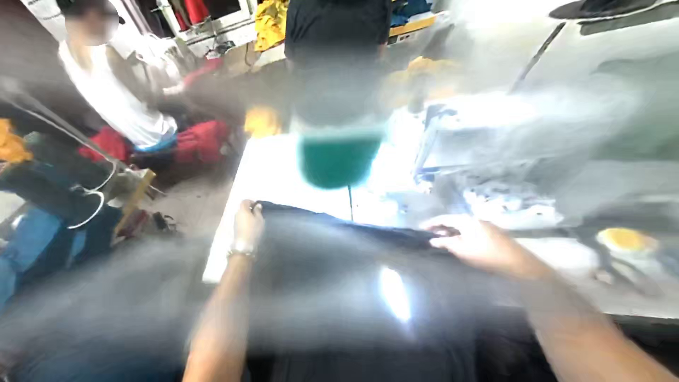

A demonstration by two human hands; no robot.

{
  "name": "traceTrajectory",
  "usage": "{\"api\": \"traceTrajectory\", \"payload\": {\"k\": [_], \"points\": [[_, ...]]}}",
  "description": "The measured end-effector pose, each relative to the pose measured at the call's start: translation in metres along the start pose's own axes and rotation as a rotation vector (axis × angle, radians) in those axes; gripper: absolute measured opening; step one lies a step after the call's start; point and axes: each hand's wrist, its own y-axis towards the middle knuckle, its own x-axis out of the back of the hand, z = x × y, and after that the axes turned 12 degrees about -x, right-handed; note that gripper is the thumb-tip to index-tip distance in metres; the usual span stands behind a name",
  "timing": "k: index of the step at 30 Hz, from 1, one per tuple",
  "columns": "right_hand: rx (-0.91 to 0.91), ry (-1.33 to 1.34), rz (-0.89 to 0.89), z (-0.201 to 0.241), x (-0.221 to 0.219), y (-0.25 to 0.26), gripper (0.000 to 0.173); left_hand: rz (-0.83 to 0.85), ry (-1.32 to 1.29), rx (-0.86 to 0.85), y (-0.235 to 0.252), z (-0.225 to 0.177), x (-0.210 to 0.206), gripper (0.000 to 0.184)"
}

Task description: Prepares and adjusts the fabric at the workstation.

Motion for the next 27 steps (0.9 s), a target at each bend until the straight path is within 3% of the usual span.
{"api": "traceTrajectory", "payload": {"k": [2,4,6,8,12,14,16,20,24,27], "points": [[0.01,-0.174,-0.16,-0.004,-0.026,0.002,0.03,0.052,0.127,0.043,0.007,0.001,-0.026,0.038],[0.138,-0.26,-0.407,0.0,-0.05,-0.007,0.03,0.016,0.246,0.02,0.006,-0.004,-0.043,0.035],[0.337,-0.231,-0.527,0.011,-0.071,-0.018,0.031,-0.11,0.287,-0.152,0.0,-0.011,-0.059,0.033],[0.489,-0.133,-0.458,0.019,-0.094,-0.02,0.033,-0.15,0.298,-0.452,-0.007,-0.023,-0.075,0.039],[0.509,-0.01,-0.235,0.023,-0.111,-0.016,0.029,0.253,0.202,-0.917,-0.027,-0.064,-0.106,0.039],[0.535,-0.005,-0.165,0.02,-0.106,-0.016,0.022,0.227,0.131,-1.061,-0.03,-0.071,-0.123,0.024],[0.554,0.005,-0.085,0.015,-0.1,-0.017,0.021,0.199,0.115,-1.062,-0.028,-0.071,-0.131,0.014],[0.59,0.054,-0.037,0.005,-0.093,-0.018,0.017,0.263,-0.081,-0.834,-0.029,-0.08,-0.12,0.026],[0.649,0.065,0.027,0.008,-0.071,-0.025,0.011,0.365,-0.207,-0.624,-0.035,-0.092,-0.086,0.029],[0.825,0.171,-0.027,0.012,-0.029,-0.036,0.012,0.265,-0.27,-0.562,-0.033,-0.088,-0.054,0.029]]}}
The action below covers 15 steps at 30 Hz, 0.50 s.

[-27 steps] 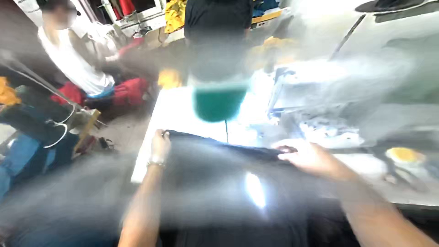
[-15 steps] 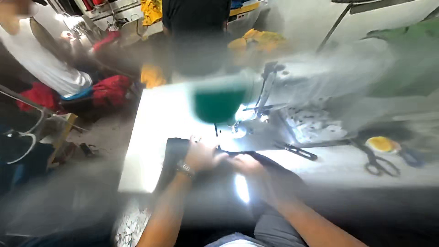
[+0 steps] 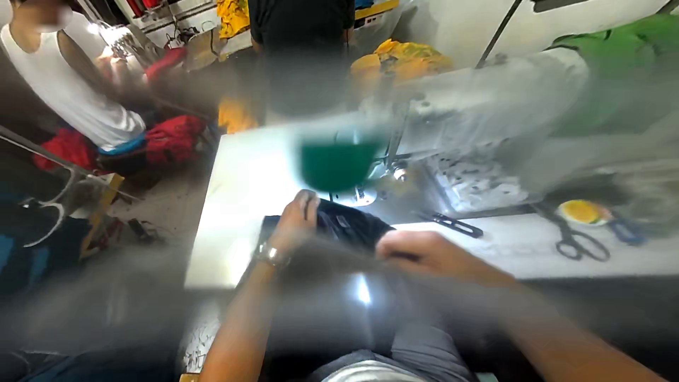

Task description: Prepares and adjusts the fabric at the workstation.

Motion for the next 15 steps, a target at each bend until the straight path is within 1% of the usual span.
{"api": "traceTrajectory", "payload": {"k": [1,2,4,6,8,9,10,11,13,15], "points": [[0.045,0.045,-0.04,0.008,0.018,0.0,0.012,-0.067,-0.05,0.027,-0.003,-0.002,0.013,0.03],[0.052,0.071,-0.086,0.017,0.035,-0.001,0.011,-0.128,-0.129,0.064,-0.007,-0.005,0.027,0.031],[0.001,0.053,-0.209,0.041,0.062,-0.001,0.011,-0.22,-0.299,0.075,-0.015,-0.019,0.051,0.028],[-0.066,0.002,-0.376,0.062,0.07,0.005,0.021,-0.208,-0.401,0.021,-0.025,-0.04,0.07,0.021],[-0.149,-0.11,-0.516,0.071,0.067,0.013,0.031,-0.15,-0.356,-0.028,-0.034,-0.06,0.083,0.011],[-0.16,-0.189,-0.54,0.073,0.065,0.017,0.036,-0.129,-0.301,-0.043,-0.04,-0.068,0.088,0.012],[-0.137,-0.253,-0.539,0.076,0.063,0.022,0.038,-0.122,-0.247,-0.057,-0.046,-0.074,0.094,0.014],[-0.094,-0.301,-0.526,0.08,0.06,0.026,0.034,-0.13,-0.197,-0.072,-0.053,-0.08,0.1,0.015],[-0.004,-0.347,-0.509,0.091,0.053,0.033,0.021,-0.201,-0.107,-0.115,-0.072,-0.092,0.113,0.014],[0.031,-0.284,-0.524,0.11,0.042,0.04,0.017,-0.329,0.011,-0.24,-0.092,-0.103,0.129,0.009]]}}
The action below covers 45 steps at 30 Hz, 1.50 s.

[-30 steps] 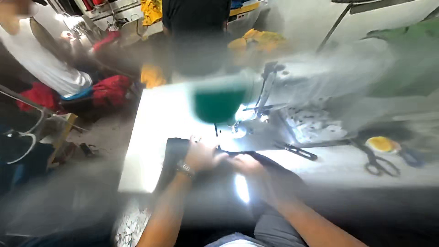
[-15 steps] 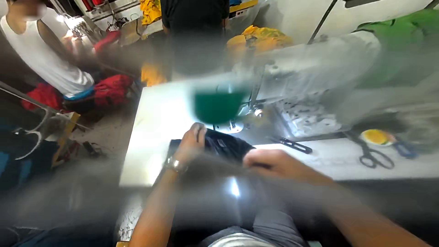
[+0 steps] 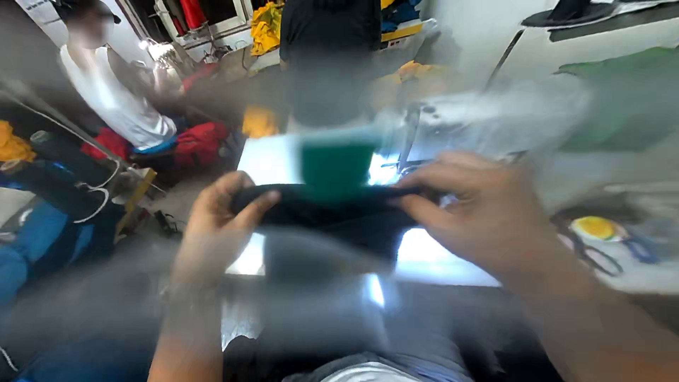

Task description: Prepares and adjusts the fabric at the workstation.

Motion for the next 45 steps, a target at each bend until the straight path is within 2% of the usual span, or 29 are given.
{"api": "traceTrajectory", "payload": {"k": [1,3,6,7,9,12,14,15,16,18,19,21,23,25,28,30,33,35,38,42,45], "points": [[-0.008,0.073,-0.01,0.014,-0.004,0.001,0.014,-0.055,0.016,-0.082,-0.005,-0.006,0.012,0.004],[-0.025,0.28,0.039,0.039,-0.01,0.003,0.005,-0.167,-0.097,-0.188,-0.012,-0.018,0.034,0.009],[-0.081,0.546,0.164,0.06,-0.014,0.01,0.007,-0.384,-0.1,-0.182,-0.017,-0.036,0.044,0.015],[-0.128,0.596,0.197,0.06,-0.015,0.013,0.009,-0.404,-0.108,-0.169,-0.016,-0.036,0.041,0.015],[-0.264,0.756,0.218,0.045,-0.022,0.018,0.015,-0.36,-0.182,-0.141,-0.017,-0.027,0.03,0.016],[-0.533,1.215,0.316,0.003,-0.032,0.022,0.018,-0.175,-0.239,-0.068,-0.021,-0.008,0.014,0.024],[-0.705,1.411,0.377,-0.004,-0.034,0.021,0.02,-0.095,-0.071,-0.02,-0.026,-0.002,0.005,0.024],[-0.763,1.426,0.387,0.002,-0.035,0.018,0.02,-0.07,0.066,0.012,-0.03,0.0,0.004,0.024],[-0.792,1.365,0.41,0.013,-0.036,0.015,0.019,-0.075,0.21,0.049,-0.035,0.001,0.004,0.024],[-0.685,1.084,0.586,0.034,-0.039,0.003,0.01,-0.218,0.346,0.113,-0.044,0.005,0.009,0.015],[-0.575,0.972,0.687,0.038,-0.043,-0.005,0.005,-0.339,0.298,0.128,-0.047,0.008,0.012,0.013],[-0.419,0.923,0.816,0.037,-0.058,-0.019,0.011,-0.563,0.084,0.132,-0.047,0.014,0.011,0.016],[-0.376,0.951,0.77,0.028,-0.07,-0.028,0.01,-0.672,-0.145,0.135,-0.035,0.021,-0.007,0.02],[-0.453,0.887,0.662,0.012,-0.075,-0.034,0.013,-0.692,-0.19,0.223,-0.012,0.035,-0.04,0.019],[-0.574,0.506,0.492,-0.023,-0.083,-0.048,0.017,-0.515,0.041,0.401,0.021,0.09,-0.104,0.023],[-0.537,0.232,0.409,-0.055,-0.097,-0.064,0.029,-0.286,0.166,0.544,0.033,0.125,-0.154,0.03],[-0.435,0.004,0.413,-0.091,-0.1,-0.083,0.031,0.037,0.296,0.624,0.04,0.155,-0.211,0.031],[-0.386,-0.074,0.475,-0.103,-0.096,-0.088,0.035,0.185,0.373,0.613,0.045,0.157,-0.225,0.027],[-0.272,-0.182,0.572,-0.113,-0.09,-0.083,0.041,0.232,0.396,0.547,0.052,0.159,-0.231,0.022],[0.097,-0.273,0.431,-0.144,-0.092,-0.066,0.017,0.287,0.415,0.478,0.061,0.173,-0.235,0.027],[0.276,-0.151,0.484,-0.167,-0.096,-0.054,0.015,0.331,0.424,0.401,0.067,0.182,-0.238,0.036]]}}
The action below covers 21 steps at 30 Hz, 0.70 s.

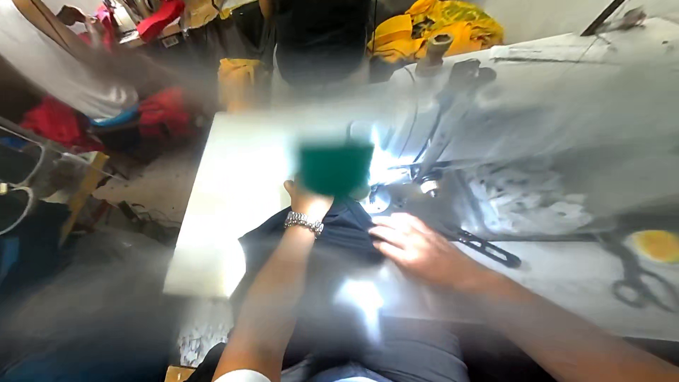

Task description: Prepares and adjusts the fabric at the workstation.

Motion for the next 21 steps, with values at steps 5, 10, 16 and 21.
{"api": "traceTrajectory", "payload": {"k": [5,10,16,21], "points": [[0.047,0.11,0.03,-0.02,-0.009,0.005,0.02,-0.002,-0.083,-0.114,0.021,0.008,-0.005,0.041],[-0.045,0.12,-0.021,-0.024,-0.016,0.014,0.027,0.091,0.033,-0.254,0.044,0.02,-0.01,0.042],[-0.124,0.076,-0.077,-0.025,-0.014,-0.009,0.026,0.077,-0.057,-0.231,0.051,0.008,-0.037,0.047],[-0.158,0.033,-0.109,-0.019,-0.012,-0.019,0.026,0.296,-0.003,-0.143,0.044,-0.005,-0.035,0.046]]}}
